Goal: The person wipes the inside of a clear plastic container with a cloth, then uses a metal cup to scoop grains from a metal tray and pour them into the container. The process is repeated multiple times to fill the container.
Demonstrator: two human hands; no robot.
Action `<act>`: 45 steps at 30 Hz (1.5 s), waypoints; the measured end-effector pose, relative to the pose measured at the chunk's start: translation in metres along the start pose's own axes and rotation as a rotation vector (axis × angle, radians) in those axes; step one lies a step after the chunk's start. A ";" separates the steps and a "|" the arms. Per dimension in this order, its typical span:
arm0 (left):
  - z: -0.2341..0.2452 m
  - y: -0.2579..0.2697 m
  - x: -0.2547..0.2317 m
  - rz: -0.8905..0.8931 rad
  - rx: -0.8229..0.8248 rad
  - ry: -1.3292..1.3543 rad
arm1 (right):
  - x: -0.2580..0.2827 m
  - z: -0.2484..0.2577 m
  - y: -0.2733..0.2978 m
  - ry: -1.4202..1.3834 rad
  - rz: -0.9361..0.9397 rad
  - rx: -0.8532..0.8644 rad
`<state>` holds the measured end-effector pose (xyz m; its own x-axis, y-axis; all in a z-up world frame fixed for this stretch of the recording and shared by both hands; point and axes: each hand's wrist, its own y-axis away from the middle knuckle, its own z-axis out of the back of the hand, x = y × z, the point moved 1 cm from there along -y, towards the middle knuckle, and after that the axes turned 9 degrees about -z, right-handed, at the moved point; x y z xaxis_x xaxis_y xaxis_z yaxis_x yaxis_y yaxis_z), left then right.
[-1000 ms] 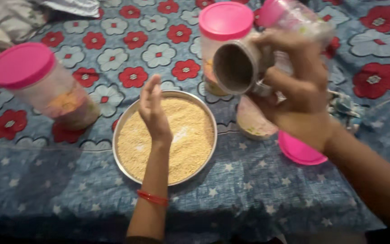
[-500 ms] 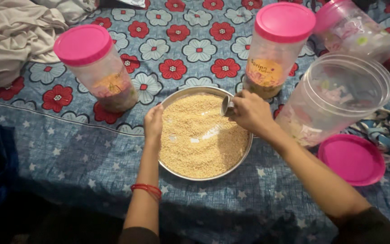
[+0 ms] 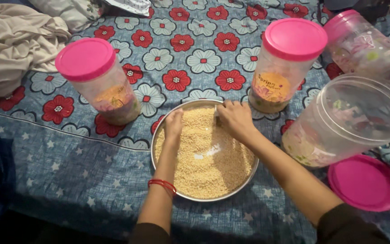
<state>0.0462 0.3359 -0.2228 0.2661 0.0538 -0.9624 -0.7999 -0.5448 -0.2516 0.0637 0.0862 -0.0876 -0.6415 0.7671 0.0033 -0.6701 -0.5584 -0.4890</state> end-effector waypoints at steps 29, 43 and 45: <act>-0.069 0.090 -0.202 -0.076 0.015 0.740 | 0.032 0.072 0.030 -1.217 -0.394 -0.025; -0.178 0.126 -0.280 -0.115 0.168 0.858 | -0.038 0.288 0.054 -1.162 -0.285 -0.348; -0.198 0.134 -0.281 -0.063 0.234 0.854 | -0.054 0.307 0.063 -1.114 -0.273 -0.400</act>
<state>-0.0294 0.0818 0.0341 0.5488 -0.6156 -0.5655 -0.8350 -0.3718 -0.4056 -0.0585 -0.0877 0.1493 -0.5986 0.0428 0.7999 -0.7969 -0.1331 -0.5893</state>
